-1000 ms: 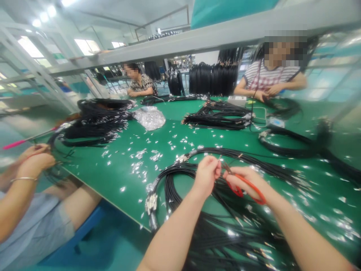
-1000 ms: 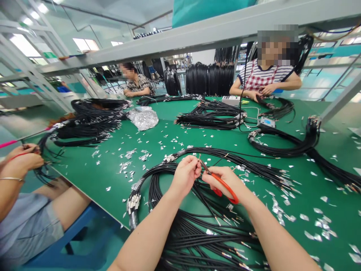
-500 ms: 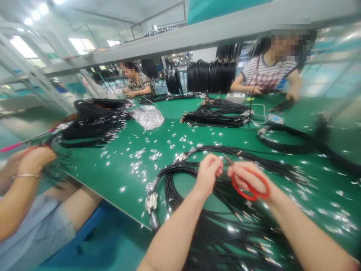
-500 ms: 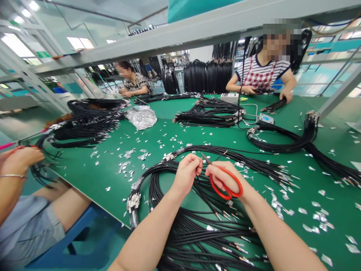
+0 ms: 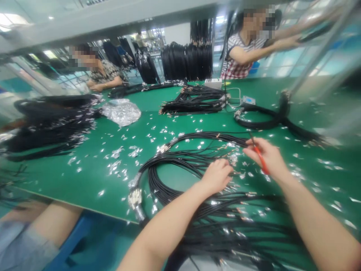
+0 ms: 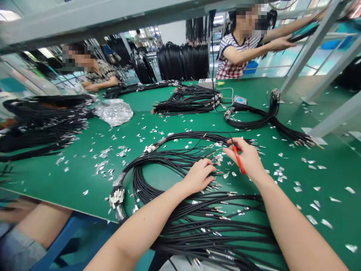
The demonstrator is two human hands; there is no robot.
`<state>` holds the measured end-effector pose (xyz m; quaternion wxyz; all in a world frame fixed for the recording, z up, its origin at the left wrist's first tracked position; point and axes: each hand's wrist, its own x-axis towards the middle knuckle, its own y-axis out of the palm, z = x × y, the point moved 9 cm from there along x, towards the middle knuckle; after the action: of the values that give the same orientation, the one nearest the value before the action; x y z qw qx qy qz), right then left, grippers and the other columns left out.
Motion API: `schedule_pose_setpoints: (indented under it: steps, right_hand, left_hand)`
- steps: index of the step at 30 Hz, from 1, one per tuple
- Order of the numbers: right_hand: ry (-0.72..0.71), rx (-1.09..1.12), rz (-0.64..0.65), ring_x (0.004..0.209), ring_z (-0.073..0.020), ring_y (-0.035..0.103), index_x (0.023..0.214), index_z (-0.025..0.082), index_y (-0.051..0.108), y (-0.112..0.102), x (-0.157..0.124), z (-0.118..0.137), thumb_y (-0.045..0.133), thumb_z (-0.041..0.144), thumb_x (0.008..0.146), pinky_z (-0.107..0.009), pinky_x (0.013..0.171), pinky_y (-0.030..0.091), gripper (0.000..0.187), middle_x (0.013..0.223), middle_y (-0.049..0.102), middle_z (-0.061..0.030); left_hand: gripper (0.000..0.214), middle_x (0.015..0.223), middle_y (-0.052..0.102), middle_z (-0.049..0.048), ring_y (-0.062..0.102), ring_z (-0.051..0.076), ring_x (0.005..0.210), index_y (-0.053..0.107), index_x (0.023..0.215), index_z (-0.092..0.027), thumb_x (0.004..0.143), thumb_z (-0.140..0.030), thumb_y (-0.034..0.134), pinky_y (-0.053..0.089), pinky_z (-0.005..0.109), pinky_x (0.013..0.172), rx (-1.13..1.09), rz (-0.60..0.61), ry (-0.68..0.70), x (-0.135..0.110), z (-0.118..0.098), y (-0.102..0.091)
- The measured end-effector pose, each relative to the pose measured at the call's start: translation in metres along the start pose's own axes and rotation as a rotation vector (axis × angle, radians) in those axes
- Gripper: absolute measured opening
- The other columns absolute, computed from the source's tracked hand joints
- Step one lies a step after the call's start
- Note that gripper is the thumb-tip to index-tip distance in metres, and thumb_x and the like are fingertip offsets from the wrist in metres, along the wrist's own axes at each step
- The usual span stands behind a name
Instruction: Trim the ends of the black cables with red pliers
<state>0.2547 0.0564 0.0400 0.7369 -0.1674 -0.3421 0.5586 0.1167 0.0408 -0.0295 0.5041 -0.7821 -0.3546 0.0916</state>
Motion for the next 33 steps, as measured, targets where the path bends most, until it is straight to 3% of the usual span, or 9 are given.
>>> schedule_pose_setpoints:
  steps: [3,6,9,15,19,22,26,29,33]
  right_hand:
    - [-0.031,0.042,0.1,0.06,-0.0145,0.052,0.094,0.02,0.051,0.006,-0.001,-0.007,0.063,0.038,0.07,-0.028,0.06,0.043,0.032,0.071,0.054,0.0007]
    - [-0.055,0.062,0.153,0.057,-0.0136,0.049,0.095,0.02,0.05,0.01,0.002,-0.003,0.063,0.039,0.07,-0.027,0.057,0.042,0.034,0.067,0.049,0.0025]
    - [-0.062,0.044,0.127,0.058,-0.0148,0.05,0.093,0.021,0.053,0.01,0.005,0.004,0.061,0.037,0.072,-0.029,0.058,0.043,0.028,0.066,0.052,0.0015]
    - [-0.153,0.08,0.067,0.071,-0.0192,0.058,0.086,0.02,0.062,0.007,0.002,0.024,0.062,0.033,0.069,-0.034,0.068,0.048,0.021,0.083,0.063,-0.0047]
    - [-0.145,0.136,0.022,0.068,-0.0179,0.058,0.084,0.02,0.063,0.0,-0.001,0.034,0.064,0.03,0.067,-0.032,0.066,0.049,0.02,0.08,0.062,-0.0038]
    - [-0.092,0.226,0.004,0.064,-0.0163,0.058,0.083,0.021,0.063,-0.002,-0.002,0.043,0.065,0.029,0.067,-0.03,0.063,0.049,0.018,0.076,0.062,-0.0022]
    - [-0.059,0.329,0.029,0.061,-0.0149,0.056,0.081,0.021,0.061,0.015,0.0,0.062,0.063,0.027,0.069,-0.027,0.057,0.048,0.014,0.07,0.061,-0.0006]
    - [-0.126,0.395,0.071,0.063,-0.0143,0.056,0.082,0.02,0.059,0.039,0.003,0.084,0.06,0.025,0.071,-0.027,0.059,0.048,0.012,0.073,0.06,-0.0006]
    - [-0.213,0.363,0.097,0.064,-0.0134,0.054,0.077,0.019,0.057,0.06,0.009,0.102,0.059,0.021,0.071,-0.027,0.062,0.047,0.006,0.073,0.058,-0.0001]
  left_hand:
    - [0.015,0.096,0.053,0.0054,0.047,0.021,0.094,0.055,0.092,-0.019,0.079,-0.024,0.053,0.039,0.034,0.079,0.178,0.054,-0.015,0.003,0.003,0.009]
    - [0.014,0.087,0.054,0.0037,0.049,0.018,0.082,0.052,0.092,-0.018,0.078,-0.021,0.053,0.04,0.029,0.072,0.184,0.057,-0.076,0.003,0.01,0.006]
    - [0.007,0.082,0.053,0.0033,0.047,0.018,0.08,0.054,0.083,-0.018,0.078,-0.023,0.053,0.039,0.029,0.071,0.177,0.029,-0.102,0.001,0.015,-0.001]
    - [0.014,0.082,0.054,0.006,0.042,0.02,0.088,0.061,0.075,-0.016,0.08,-0.024,0.051,0.037,0.032,0.082,0.145,0.079,0.13,-0.003,-0.003,0.006]
    - [0.015,0.09,0.054,0.0092,0.04,0.022,0.088,0.059,0.073,-0.014,0.08,-0.015,0.046,0.038,0.036,0.076,0.218,0.06,0.101,-0.004,-0.009,-0.002]
    - [0.013,0.096,0.052,0.0095,0.041,0.021,0.089,0.055,0.077,-0.015,0.081,-0.013,0.043,0.039,0.035,0.076,0.049,-0.128,0.045,-0.005,-0.009,-0.034]
    - [0.008,0.077,0.052,0.0024,0.048,0.014,0.071,0.047,0.081,-0.018,0.084,-0.018,0.039,0.041,0.028,0.068,-0.459,-0.461,-0.173,-0.015,0.024,-0.076]
    - [0.005,0.066,0.05,-0.0021,0.045,0.01,0.056,0.045,0.08,-0.018,0.083,-0.021,0.041,0.038,0.023,0.056,-0.777,-0.491,-0.251,-0.017,0.04,-0.076]
    - [0.007,0.064,0.049,-0.003,0.043,0.008,0.056,0.048,0.075,-0.017,0.078,-0.023,0.051,0.036,0.021,0.056,-0.889,-0.532,-0.275,-0.018,0.044,-0.08]
